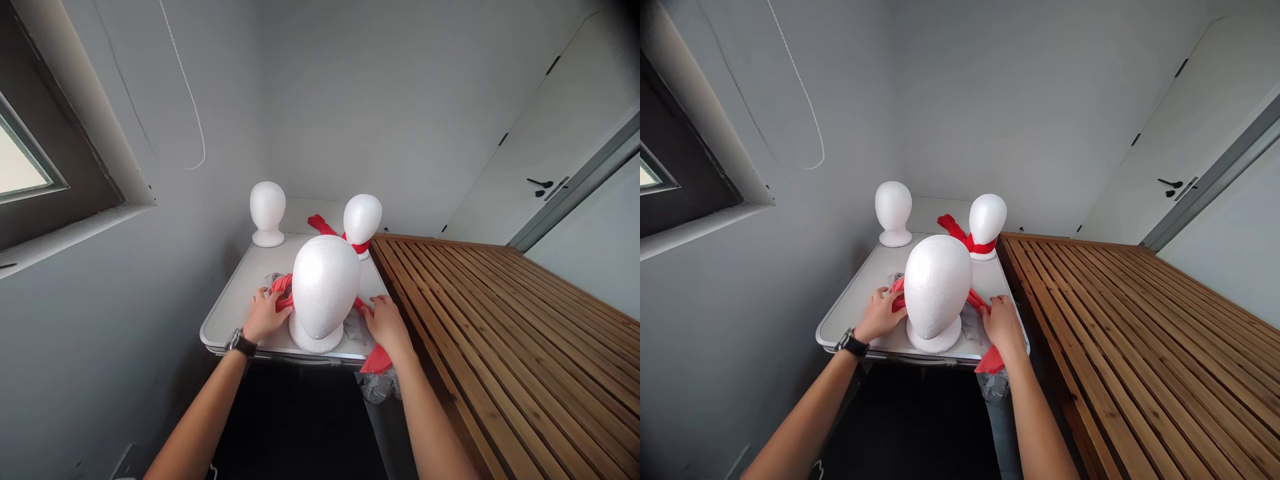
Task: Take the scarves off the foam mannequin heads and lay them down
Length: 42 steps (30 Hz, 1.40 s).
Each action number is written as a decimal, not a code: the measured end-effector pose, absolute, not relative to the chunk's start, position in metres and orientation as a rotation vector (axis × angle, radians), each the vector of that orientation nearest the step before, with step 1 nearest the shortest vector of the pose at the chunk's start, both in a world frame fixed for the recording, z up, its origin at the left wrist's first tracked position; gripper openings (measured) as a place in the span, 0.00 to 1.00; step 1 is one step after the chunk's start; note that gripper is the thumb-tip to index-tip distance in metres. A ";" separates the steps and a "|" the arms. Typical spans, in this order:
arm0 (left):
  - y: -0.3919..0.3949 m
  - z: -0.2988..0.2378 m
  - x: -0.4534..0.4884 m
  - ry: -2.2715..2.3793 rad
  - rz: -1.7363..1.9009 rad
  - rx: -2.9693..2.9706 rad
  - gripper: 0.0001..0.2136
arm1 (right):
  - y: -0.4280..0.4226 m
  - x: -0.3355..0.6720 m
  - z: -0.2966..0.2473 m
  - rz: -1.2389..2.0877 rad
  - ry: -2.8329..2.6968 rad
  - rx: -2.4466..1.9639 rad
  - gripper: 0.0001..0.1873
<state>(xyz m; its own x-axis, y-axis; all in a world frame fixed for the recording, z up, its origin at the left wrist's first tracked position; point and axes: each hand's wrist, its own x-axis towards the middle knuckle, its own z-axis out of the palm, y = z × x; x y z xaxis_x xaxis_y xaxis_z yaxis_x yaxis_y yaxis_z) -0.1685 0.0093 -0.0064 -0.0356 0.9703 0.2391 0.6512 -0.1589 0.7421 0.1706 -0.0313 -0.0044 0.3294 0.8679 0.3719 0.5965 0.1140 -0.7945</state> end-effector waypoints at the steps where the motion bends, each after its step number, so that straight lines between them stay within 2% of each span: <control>1: -0.004 -0.012 -0.167 1.780 1.058 1.899 0.31 | -0.039 0.165 -0.010 0.228 -1.426 -1.578 0.12; 3: -0.031 -0.018 -0.163 1.790 1.047 2.006 0.37 | -0.054 0.151 -0.018 -0.017 -1.583 -1.538 0.15; 5: -0.050 -0.018 -0.155 1.595 1.072 2.088 0.39 | -0.063 0.136 -0.020 -0.157 -1.723 -1.474 0.19; 10: -0.051 -0.010 -0.124 1.291 1.236 2.108 0.44 | -0.063 0.101 -0.020 0.124 -1.748 -1.370 0.25; 15: -0.048 -0.012 -0.098 1.227 1.328 1.898 0.32 | -0.068 0.078 -0.032 0.268 -1.631 -1.325 0.26; 17: -0.054 -0.009 -0.099 1.258 1.339 1.813 0.29 | -0.075 0.076 -0.033 0.269 -1.596 -1.330 0.23; 21: -0.052 0.017 -0.128 1.313 1.441 1.727 0.29 | -0.091 0.088 -0.025 0.222 -1.494 -1.354 0.15; 24: -0.020 0.047 -0.169 1.365 1.551 1.743 0.34 | -0.101 0.100 -0.019 0.215 -1.491 -1.363 0.15; 28: 0.058 0.066 -0.225 1.631 1.606 1.766 0.31 | -0.109 0.107 -0.024 0.243 -1.520 -1.362 0.14; 31: 0.112 0.051 -0.251 1.822 1.506 1.689 0.29 | -0.110 0.104 -0.031 0.287 -1.523 -1.335 0.13; 34: 0.145 0.024 -0.261 1.825 1.425 1.647 0.33 | -0.112 0.101 -0.036 0.310 -1.549 -1.324 0.11; 37: 0.162 0.003 -0.258 1.774 1.422 1.613 0.39 | -0.114 0.100 -0.037 0.329 -1.582 -1.313 0.11; 42: 0.171 -0.009 -0.242 1.755 1.385 1.623 0.42 | -0.113 0.105 -0.029 0.372 -1.627 -1.299 0.11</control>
<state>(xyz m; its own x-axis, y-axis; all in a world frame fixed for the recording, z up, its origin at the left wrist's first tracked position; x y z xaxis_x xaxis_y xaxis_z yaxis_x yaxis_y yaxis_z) -0.2416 0.1708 -0.0094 -0.2633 0.9053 0.3333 0.5343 -0.1508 0.8317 0.1047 -0.1131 -0.0291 0.0548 0.8677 0.4941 0.5670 0.3803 -0.7307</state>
